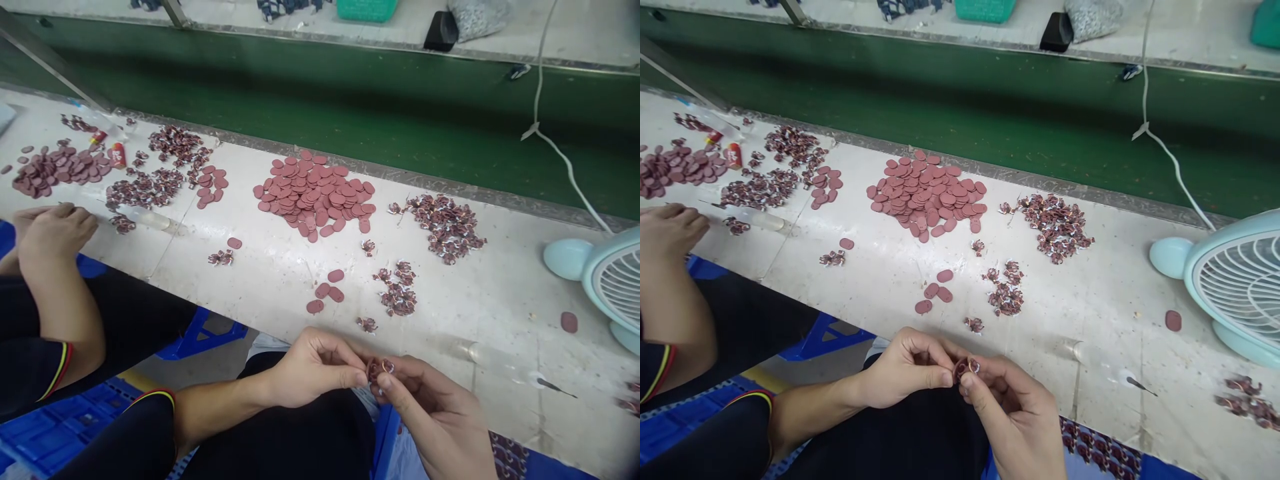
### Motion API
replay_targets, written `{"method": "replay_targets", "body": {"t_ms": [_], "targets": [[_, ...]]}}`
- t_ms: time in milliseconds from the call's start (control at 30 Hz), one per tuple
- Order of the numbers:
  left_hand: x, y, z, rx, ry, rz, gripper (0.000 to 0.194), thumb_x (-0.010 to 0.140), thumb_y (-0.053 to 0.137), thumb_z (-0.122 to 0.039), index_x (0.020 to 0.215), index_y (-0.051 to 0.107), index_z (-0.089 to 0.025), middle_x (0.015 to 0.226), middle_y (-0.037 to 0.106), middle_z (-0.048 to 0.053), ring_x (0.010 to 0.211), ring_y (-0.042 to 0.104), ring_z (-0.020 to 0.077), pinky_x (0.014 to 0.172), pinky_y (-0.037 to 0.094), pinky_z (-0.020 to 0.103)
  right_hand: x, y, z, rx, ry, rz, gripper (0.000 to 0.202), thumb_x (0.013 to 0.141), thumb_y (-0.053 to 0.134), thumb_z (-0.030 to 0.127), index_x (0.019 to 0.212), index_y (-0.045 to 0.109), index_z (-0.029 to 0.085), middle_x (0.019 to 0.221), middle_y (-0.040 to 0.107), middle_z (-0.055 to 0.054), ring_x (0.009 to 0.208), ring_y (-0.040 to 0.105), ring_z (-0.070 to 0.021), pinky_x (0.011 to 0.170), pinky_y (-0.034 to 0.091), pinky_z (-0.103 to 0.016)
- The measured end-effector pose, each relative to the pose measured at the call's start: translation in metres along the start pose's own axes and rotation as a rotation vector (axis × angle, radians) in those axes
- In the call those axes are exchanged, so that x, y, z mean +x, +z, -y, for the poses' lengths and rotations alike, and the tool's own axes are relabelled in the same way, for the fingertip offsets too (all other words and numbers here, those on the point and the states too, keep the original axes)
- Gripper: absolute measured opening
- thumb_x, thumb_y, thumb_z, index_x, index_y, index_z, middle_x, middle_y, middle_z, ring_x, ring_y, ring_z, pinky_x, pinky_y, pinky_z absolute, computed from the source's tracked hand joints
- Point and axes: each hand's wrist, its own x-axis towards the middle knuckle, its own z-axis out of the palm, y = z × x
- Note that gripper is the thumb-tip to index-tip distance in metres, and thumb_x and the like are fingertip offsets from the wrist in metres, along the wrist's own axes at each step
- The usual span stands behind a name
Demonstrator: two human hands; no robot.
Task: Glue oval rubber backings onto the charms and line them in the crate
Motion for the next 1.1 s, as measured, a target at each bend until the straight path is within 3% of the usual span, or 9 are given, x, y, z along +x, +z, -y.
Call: {"method": "replay_targets", "body": {"t_ms": [167, 400, 667, 833, 1100], "targets": [[0.000, 0.003, -0.001, 0.008, 0.012, 0.005, 0.013, 0.079, 0.085, -0.028, 0.080, 0.081, -0.016, 0.094, 0.081, 0.011, 0.084, 0.077, 0.0233, 0.087, 0.059, 0.039, -0.003, 0.005, 0.003, -0.017, -0.003, -0.052, 0.027, 0.077, 0.083, 0.046, 0.092, 0.081, 0.023, 0.071, 0.075, -0.005, 0.064, 0.070, -0.0193, 0.061, 0.062, -0.028], [0.001, 0.001, 0.002, -0.011, 0.056, -0.032, 0.008, 0.078, 0.085, -0.022, 0.080, 0.081, -0.016, 0.105, 0.081, 0.011, 0.096, 0.076, 0.0236, 0.086, 0.059, 0.034, -0.009, 0.019, 0.004, -0.003, 0.025, -0.235, 0.028, 0.076, 0.083, 0.049, 0.090, 0.080, 0.025, 0.078, 0.076, -0.003, 0.063, 0.067, -0.0166, 0.059, 0.061, -0.027], [0.000, 0.004, 0.010, -0.035, 0.058, -0.052, 0.007, 0.081, 0.083, -0.020, 0.082, 0.080, -0.015, 0.097, 0.081, 0.008, 0.087, 0.076, 0.0188, 0.082, 0.058, 0.029, -0.013, 0.021, -0.004, -0.022, -0.108, -0.290, 0.022, 0.079, 0.081, 0.043, 0.095, 0.081, 0.026, 0.089, 0.078, -0.004, 0.070, 0.070, -0.0173, 0.070, 0.064, -0.029], [-0.002, 0.007, 0.012, -0.064, 0.070, -0.039, 0.007, 0.082, 0.082, -0.019, 0.079, 0.079, -0.014, 0.084, 0.081, 0.006, 0.078, 0.075, 0.0177, 0.079, 0.059, 0.030, -0.018, 0.025, -0.003, 0.035, -0.130, -0.297, 0.016, 0.081, 0.081, 0.038, 0.092, 0.081, 0.027, 0.088, 0.078, -0.003, 0.068, 0.069, -0.0150, 0.066, 0.062, -0.025], [-0.002, 0.012, 0.014, -0.081, 0.136, -0.029, 0.009, 0.082, 0.082, -0.022, 0.080, 0.079, -0.014, 0.085, 0.081, 0.007, 0.076, 0.075, 0.0180, 0.077, 0.061, 0.031, -0.012, 0.019, -0.015, 0.071, -0.186, -0.246, 0.015, 0.082, 0.082, 0.032, 0.095, 0.081, 0.026, 0.086, 0.079, -0.004, 0.066, 0.070, -0.0143, 0.065, 0.064, -0.025]]}}
